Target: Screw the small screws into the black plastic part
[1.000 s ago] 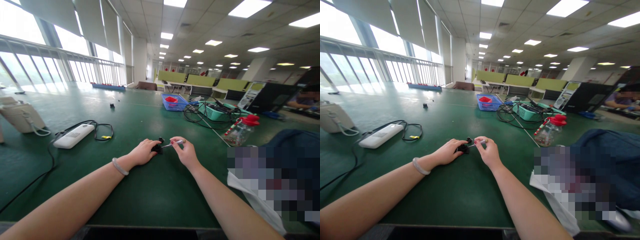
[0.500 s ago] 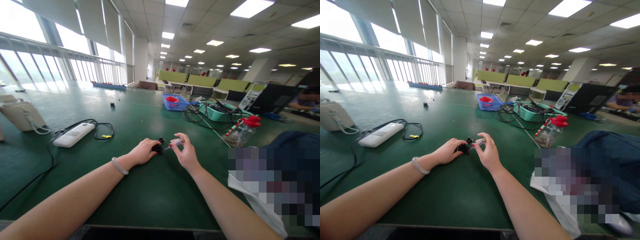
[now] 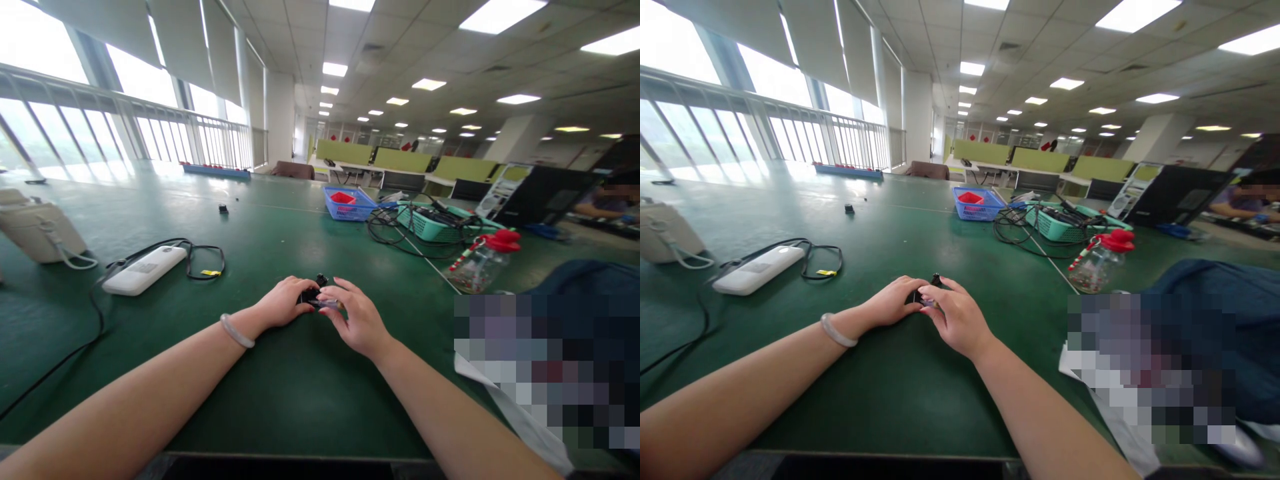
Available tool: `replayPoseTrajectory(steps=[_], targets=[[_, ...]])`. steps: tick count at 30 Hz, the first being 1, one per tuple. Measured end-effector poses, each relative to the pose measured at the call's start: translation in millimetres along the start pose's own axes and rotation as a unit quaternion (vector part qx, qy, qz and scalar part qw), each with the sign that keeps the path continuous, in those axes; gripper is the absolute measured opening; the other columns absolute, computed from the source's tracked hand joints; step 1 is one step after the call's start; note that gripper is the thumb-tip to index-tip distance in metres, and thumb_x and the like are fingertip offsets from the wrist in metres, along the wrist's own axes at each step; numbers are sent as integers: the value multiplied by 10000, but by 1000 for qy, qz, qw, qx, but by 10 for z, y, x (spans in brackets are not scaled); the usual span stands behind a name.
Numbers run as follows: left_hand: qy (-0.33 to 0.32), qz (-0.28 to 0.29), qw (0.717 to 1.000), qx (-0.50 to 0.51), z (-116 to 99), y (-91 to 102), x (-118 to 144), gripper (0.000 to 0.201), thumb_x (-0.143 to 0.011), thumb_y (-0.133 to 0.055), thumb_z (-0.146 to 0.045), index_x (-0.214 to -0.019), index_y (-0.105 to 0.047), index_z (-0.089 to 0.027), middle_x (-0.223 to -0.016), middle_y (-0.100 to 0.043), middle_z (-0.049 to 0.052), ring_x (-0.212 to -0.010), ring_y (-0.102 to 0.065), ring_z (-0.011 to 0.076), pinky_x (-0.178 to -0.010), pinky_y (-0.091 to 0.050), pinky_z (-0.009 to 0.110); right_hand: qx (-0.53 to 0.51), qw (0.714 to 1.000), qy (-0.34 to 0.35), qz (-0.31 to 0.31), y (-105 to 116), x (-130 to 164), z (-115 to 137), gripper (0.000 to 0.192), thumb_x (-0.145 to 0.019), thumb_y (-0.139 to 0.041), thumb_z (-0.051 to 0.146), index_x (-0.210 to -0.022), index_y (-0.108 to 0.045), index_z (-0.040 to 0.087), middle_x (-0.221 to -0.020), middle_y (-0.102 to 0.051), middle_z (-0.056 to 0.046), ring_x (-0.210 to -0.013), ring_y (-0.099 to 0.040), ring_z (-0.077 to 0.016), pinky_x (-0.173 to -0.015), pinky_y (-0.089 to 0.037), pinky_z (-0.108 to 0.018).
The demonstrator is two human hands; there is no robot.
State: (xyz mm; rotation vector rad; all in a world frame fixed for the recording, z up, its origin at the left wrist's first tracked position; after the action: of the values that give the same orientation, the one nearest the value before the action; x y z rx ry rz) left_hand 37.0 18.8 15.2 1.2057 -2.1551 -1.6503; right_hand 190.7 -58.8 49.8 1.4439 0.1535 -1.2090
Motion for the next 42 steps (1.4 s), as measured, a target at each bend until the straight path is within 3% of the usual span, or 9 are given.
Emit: replayPoseTrajectory(steps=[4, 9, 16, 24, 30, 34, 36, 39, 42], targets=[[8, 0, 1000, 3, -4, 4, -4, 352, -826, -662, -302, -1164, -592, -230, -1136, -677, 65, -1054, -597, 260, -946, -466, 399, -1, 999, -6, 36, -45, -18, 20, 364, -932, -509, 184, -1279, -464, 283, -1045, -726, -34, -969, -690, -202, -1092, -356, -524], [12, -2, 1000, -7, -6, 4, -7, 358, -829, -663, -343, -1161, -598, -229, -1104, -681, 70, -1050, -599, 268, -932, -476, 402, 9, 999, -33, 34, -26, -13, 41, 377, -925, -473, 136, -1275, -452, 274, -1082, -715, -46, -1013, -665, -216, -1078, -339, -540], [20, -7, 1000, -6, -2, 8, 8, 472, -785, -715, -308, -1223, -558, -226, -1149, -667, 73, -1077, -583, 272, -975, -460, 412, 4, 993, -83, -86, 176, -15, 54, 250, -944, -489, 215, -1184, -502, 286, -1080, -705, -53, -1046, -641, -234, -997, -447, -463], [19, 2, 1000, 0, 4, -4, 10, 452, -809, -689, -313, -1233, -550, -246, -1149, -669, 66, -1062, -602, 265, -954, -471, 409, 23, 990, -133, -37, 63, -11, -53, 242, -957, -480, 239, -1195, -505, 274, -1026, -722, -47, -1035, -627, -247, -974, -428, -462], [34, -17, 999, 1, -2, 11, 20, 562, -810, -679, -322, -1330, -474, -265, -1065, -682, 65, -1006, -632, 265, -905, -502, 406, 15, 981, -191, -43, 31, 2, -134, 201, -958, -490, 253, -1158, -511, 262, -999, -733, -31, -963, -646, -235, -929, -440, -423], [32, -33, 999, 18, -29, 49, 25, 521, -846, -624, -309, -1340, -462, -275, -1105, -679, 55, -1027, -624, 250, -938, -490, 413, -22, 975, -214, -49, 37, 21, -192, 156, -954, -508, 279, -1109, -520, 265, -984, -735, -27, -948, -661, -234, -906, -458, -416], [26, -51, 998, 20, -54, 89, 32, 486, -864, -592, -289, -1333, -470, -267, -1129, -670, 57, -1052, -608, 244, -963, -478, 410, -68, 971, -216, -77, 72, 36, -220, 139, -951, -523, 298, -1085, -514, 262, -979, -735, -29, -936, -673, -225, -877, -480, -394], [21, -85, 996, 1, -91, 149, 40, 443, -883, -542, -223, -1321, -483, -241, -1171, -650, 65, -1107, -570, 233, -1009, -448, 390, -136, 949, -219, -179, 191, 79, -289, 129, -954, -523, 330, -1050, -490, 251, -983, -727, -44, -929, -684, -216, -842, -505, -373], [68, -118, 989, -60, -74, 179, 56, 410, -900, -484, -186, -1308, -503, -224, -1240, -608, 86, -1151, -531, 250, -1024, -426, 401, -151, 920, -255, -255, 266, 147, -435, 153, -946, -531, 358, -1032, -488, 239, -1014, -712, -62, -924, -686, -222, -833, -517, -389]])
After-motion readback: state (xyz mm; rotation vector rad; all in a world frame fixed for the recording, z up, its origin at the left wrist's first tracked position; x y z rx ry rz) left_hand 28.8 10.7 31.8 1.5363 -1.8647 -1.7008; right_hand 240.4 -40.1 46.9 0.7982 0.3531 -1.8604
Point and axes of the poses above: each hand's wrist, its own x-axis away from the middle knuckle, its own y-axis out of the back of the hand, z = x × y, the point moved 4 cm from there along -x, towards the middle knuckle
